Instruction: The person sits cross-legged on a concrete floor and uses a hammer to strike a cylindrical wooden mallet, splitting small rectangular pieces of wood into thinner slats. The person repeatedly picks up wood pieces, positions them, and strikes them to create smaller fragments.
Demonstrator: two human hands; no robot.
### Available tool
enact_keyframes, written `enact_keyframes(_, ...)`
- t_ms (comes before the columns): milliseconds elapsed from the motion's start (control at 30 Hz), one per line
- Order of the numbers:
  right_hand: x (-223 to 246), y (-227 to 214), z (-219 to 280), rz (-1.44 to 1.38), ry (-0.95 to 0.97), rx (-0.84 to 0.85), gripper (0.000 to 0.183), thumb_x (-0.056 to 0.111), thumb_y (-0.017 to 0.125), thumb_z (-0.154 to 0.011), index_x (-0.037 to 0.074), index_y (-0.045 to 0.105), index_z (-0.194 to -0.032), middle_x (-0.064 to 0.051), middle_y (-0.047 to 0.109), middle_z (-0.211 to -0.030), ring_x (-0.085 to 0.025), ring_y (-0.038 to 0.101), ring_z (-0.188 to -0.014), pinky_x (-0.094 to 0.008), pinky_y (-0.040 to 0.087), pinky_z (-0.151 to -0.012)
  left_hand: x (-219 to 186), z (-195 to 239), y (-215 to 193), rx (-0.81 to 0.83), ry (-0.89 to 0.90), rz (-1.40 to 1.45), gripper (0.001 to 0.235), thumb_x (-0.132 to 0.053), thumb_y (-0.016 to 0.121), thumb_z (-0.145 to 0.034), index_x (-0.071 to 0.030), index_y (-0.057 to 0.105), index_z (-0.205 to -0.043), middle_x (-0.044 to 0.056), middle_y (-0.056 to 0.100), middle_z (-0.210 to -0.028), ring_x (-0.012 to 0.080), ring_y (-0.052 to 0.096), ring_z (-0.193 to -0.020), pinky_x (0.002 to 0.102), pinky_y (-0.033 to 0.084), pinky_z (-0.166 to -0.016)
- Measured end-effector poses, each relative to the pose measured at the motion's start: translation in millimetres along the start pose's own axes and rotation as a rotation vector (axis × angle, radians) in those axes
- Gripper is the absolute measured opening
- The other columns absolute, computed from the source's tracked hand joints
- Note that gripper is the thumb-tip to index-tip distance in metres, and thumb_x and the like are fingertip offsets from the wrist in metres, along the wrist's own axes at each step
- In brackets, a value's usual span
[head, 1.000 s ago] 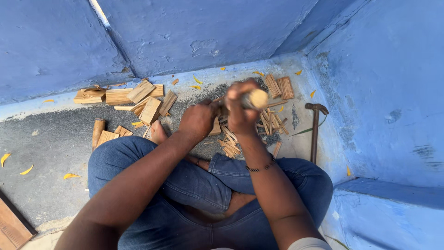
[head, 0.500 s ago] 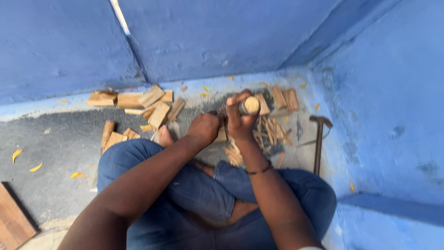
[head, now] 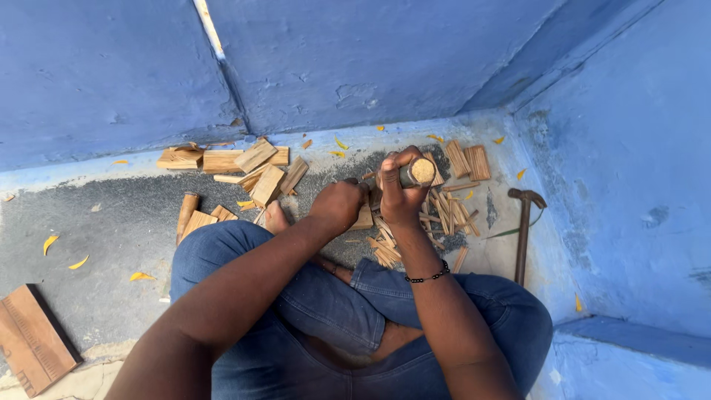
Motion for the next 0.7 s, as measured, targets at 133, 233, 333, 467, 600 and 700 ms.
enact_keyframes(133,24,-8,-2,-0.1,-0.075,0.04,0.024,0.022,0.066,-0.106,0.012,0.047,-0.096,0.001,0.051,-0.076,-0.005,0.045,-0.061,-0.024,0.038,-0.054,-7,2,-5,-0.086,0.036,0.079,0.018,-0.007,0.06,-0.089,-0.008,0.073,-0.101,0.018,0.071,-0.11,0.0407,0.071,-0.094,0.05,0.058,-0.081)
enact_keyframes(233,18,-6,-6,-0.035,-0.108,-0.073,0.027,0.021,0.071,-0.1,0.01,0.047,-0.092,-0.002,0.053,-0.077,-0.008,0.048,-0.058,-0.024,0.041,-0.045,-6,-1,-1,-0.11,0.023,0.079,0.02,-0.006,0.058,-0.091,-0.006,0.072,-0.106,0.019,0.07,-0.111,0.0409,0.072,-0.092,0.05,0.059,-0.079)
enact_keyframes(333,1,4,0,-0.007,0.026,0.003,0.027,0.021,0.067,-0.106,0.014,0.046,-0.091,0.001,0.053,-0.076,-0.006,0.046,-0.06,-0.024,0.042,-0.052,6,-1,4,-0.017,-0.036,0.079,0.019,-0.009,0.061,-0.092,-0.008,0.073,-0.105,0.021,0.071,-0.109,0.0414,0.071,-0.097,0.05,0.058,-0.084)
enact_keyframes(467,-1,1,0,0.033,-0.053,0.029,0.027,0.022,0.066,-0.106,0.013,0.045,-0.09,0.0,0.053,-0.078,-0.007,0.049,-0.062,-0.025,0.045,-0.053,3,-1,1,0.026,0.001,0.022,0.02,-0.01,0.059,-0.092,-0.007,0.072,-0.107,0.019,0.071,-0.112,0.0407,0.072,-0.097,0.049,0.058,-0.084)
enact_keyframes(600,18,-9,-6,-0.013,-0.075,0.021,0.028,0.023,0.065,-0.107,0.013,0.045,-0.092,0.001,0.051,-0.075,-0.005,0.046,-0.06,-0.024,0.043,-0.052,-9,0,-13,-0.072,0.022,0.092,0.021,-0.01,0.06,-0.09,-0.007,0.071,-0.107,0.018,0.07,-0.114,0.0417,0.071,-0.093,0.05,0.058,-0.079)
enact_keyframes(700,10,3,-6,0.03,-0.03,-0.003,0.027,0.022,0.066,-0.106,0.013,0.045,-0.092,0.001,0.051,-0.075,-0.006,0.048,-0.06,-0.025,0.042,-0.052,-4,1,-11,-0.022,-0.01,0.08,0.018,-0.008,0.06,-0.09,-0.008,0.072,-0.104,0.018,0.07,-0.112,0.0401,0.072,-0.095,0.049,0.058,-0.082)
Point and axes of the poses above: each hand's wrist, its own z-axis away from the middle knuckle, its own y-axis out of the palm, x = y × z, the point moved 1 cm from there along -z, towards the middle knuckle
